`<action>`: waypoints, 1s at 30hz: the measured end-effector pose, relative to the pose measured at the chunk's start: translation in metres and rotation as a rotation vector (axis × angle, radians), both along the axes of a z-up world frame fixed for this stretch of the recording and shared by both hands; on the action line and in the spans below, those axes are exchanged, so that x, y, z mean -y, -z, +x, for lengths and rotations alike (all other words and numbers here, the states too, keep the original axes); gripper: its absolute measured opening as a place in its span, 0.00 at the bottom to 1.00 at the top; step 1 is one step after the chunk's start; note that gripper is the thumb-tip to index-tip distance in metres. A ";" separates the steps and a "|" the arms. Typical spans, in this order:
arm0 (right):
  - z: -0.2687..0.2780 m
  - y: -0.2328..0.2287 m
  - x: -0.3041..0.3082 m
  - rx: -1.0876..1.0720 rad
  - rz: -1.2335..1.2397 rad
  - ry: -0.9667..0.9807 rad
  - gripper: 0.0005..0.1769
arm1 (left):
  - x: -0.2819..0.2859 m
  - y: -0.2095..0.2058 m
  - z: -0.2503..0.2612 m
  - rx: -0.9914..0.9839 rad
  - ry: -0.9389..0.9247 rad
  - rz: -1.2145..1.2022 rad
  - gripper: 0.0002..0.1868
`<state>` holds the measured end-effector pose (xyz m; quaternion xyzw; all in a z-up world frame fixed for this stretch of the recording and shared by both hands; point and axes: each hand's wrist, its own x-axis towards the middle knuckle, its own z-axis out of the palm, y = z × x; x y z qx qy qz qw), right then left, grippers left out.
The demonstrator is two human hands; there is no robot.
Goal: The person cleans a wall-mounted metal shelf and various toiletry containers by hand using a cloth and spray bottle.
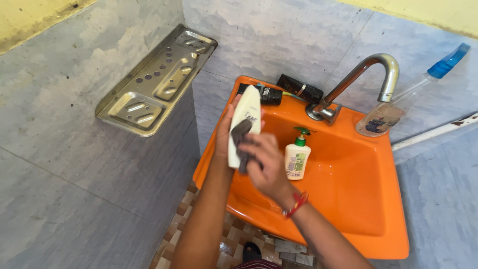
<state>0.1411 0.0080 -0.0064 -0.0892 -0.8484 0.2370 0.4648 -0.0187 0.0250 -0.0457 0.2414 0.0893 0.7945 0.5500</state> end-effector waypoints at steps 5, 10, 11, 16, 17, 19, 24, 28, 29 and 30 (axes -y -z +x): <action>-0.001 0.003 -0.015 0.012 0.050 0.048 0.19 | 0.008 0.005 0.010 0.025 0.065 0.056 0.30; -0.015 -0.025 -0.071 -0.060 -0.039 0.195 0.21 | 0.017 -0.010 0.023 -0.001 0.076 0.024 0.32; -0.015 -0.026 -0.074 -0.074 -0.109 0.179 0.21 | 0.019 -0.014 0.024 -0.016 0.070 -0.001 0.32; -0.013 0.003 -0.037 -0.013 -0.036 0.175 0.23 | 0.016 -0.021 0.021 -0.055 -0.053 -0.086 0.32; -0.012 0.011 -0.022 -0.002 -0.087 0.143 0.23 | 0.012 -0.020 0.018 -0.071 -0.110 -0.129 0.33; -0.006 0.023 0.007 -0.001 -0.157 0.063 0.23 | 0.011 -0.018 0.006 -0.151 -0.170 -0.117 0.35; -0.009 0.030 0.027 -0.086 -0.470 -0.011 0.20 | 0.003 -0.025 -0.016 -0.158 -0.269 -0.101 0.35; -0.030 0.038 0.020 -0.231 -0.882 -0.013 0.18 | 0.010 -0.047 -0.026 -0.131 -0.375 -0.109 0.34; -0.036 0.040 0.018 -0.264 -1.059 -0.052 0.17 | 0.012 -0.054 -0.030 -0.117 -0.392 -0.115 0.35; -0.043 0.039 0.012 -0.296 -1.165 -0.091 0.15 | 0.016 -0.059 -0.035 -0.108 -0.410 -0.094 0.35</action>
